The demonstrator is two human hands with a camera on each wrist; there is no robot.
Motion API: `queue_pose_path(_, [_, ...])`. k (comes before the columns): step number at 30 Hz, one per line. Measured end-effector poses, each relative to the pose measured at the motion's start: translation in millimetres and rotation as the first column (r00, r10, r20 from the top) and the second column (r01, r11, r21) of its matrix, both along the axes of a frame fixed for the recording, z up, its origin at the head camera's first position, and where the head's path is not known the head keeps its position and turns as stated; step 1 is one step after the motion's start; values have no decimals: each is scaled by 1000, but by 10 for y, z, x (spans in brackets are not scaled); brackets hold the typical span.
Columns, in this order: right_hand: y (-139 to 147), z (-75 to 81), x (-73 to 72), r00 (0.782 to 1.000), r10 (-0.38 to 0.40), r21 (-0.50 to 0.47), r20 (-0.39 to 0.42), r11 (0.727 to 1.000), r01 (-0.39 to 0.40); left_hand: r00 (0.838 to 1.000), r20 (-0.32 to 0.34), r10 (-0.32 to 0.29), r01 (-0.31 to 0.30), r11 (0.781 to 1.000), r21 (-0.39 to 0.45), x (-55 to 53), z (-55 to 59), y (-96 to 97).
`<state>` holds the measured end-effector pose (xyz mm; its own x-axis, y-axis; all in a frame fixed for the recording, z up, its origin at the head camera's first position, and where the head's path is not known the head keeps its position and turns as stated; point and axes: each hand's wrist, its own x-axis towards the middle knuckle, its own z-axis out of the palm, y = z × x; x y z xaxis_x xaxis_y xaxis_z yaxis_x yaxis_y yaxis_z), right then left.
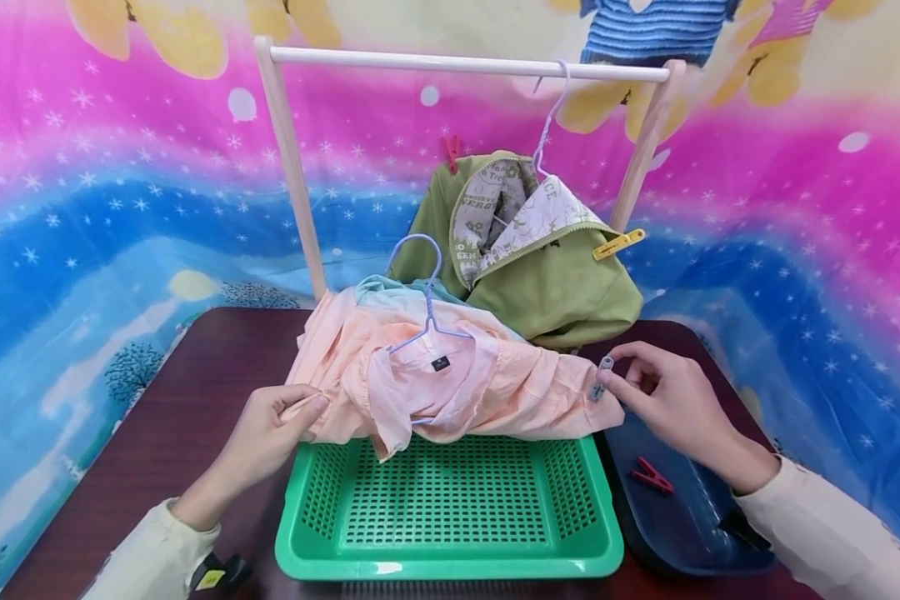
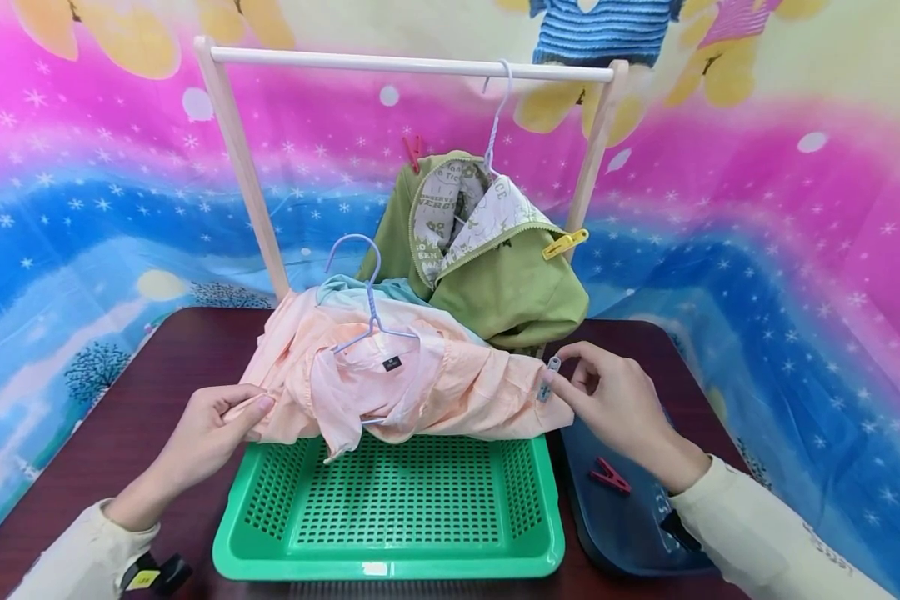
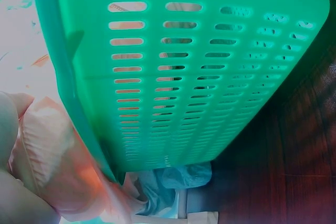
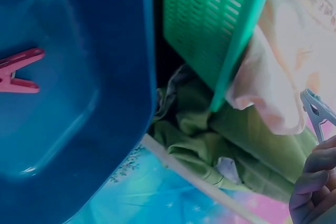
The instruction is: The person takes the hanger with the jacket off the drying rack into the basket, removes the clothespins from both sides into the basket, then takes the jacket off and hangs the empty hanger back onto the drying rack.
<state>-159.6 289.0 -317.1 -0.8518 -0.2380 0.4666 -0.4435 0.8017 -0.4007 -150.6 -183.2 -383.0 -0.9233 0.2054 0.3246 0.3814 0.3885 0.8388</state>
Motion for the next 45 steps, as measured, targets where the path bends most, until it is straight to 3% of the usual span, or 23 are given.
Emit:
queue_pose_path(20, [359, -53, 51, 994, -92, -21, 66, 995, 93, 1000, 10, 10, -10, 1000, 10, 17, -16, -11])
queue_pose_path(30, [549, -157, 47, 979, -157, 59, 131, 987, 151, 1000, 11, 10, -10, 1000, 9, 15, -6, -9])
queue_pose_path(38, [698, -347, -21, 951, -178, 157, 252, 977, 142, 1000, 7, 8, -8, 1000, 9, 9, -17, -13])
queue_pose_path(45, [814, -540, -83, 897, -184, 213, 403, 972, 104, 1000, -4, -11, 11, 1000, 13, 0, -22, -6])
